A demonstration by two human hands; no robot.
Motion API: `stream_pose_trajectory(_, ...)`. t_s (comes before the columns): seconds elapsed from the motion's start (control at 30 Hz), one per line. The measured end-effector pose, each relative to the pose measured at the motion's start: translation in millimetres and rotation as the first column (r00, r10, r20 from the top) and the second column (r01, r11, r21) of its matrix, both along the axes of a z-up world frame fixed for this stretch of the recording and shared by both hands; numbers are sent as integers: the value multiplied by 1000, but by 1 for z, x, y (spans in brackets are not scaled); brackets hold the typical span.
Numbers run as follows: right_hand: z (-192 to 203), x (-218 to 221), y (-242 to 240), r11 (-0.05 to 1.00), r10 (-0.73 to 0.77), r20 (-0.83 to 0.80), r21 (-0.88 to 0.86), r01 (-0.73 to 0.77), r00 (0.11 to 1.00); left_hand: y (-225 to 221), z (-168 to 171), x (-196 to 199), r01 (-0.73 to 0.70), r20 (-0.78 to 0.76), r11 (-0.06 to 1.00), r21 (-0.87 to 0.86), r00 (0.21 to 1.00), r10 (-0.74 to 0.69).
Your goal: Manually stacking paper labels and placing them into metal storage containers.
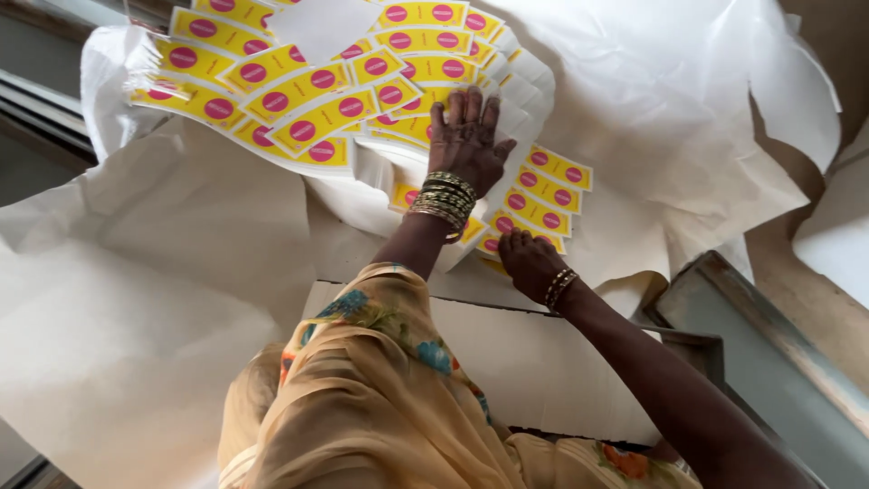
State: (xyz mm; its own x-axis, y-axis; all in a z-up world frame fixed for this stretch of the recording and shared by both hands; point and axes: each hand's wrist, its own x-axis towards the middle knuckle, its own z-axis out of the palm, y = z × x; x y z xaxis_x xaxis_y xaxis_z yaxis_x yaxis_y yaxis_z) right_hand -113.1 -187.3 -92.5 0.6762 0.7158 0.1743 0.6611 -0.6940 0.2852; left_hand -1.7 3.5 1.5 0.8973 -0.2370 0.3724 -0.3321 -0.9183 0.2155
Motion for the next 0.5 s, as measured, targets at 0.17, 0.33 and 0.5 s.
stream_pose_trajectory(0.17,36,44,7,991,36,-363,-109,-81,931,-3,-7,7,5,19,1000,-12,1000,-5)
stream_pose_trajectory(0.33,63,70,20,893,146,-444,-325,-311,884,0,8,-2,2,-28,1000,-14,1000,-2)
stream_pose_trajectory(0.5,24,39,-7,961,86,-357,-218,-172,930,-2,-14,9,29,24,998,-55,999,-28)
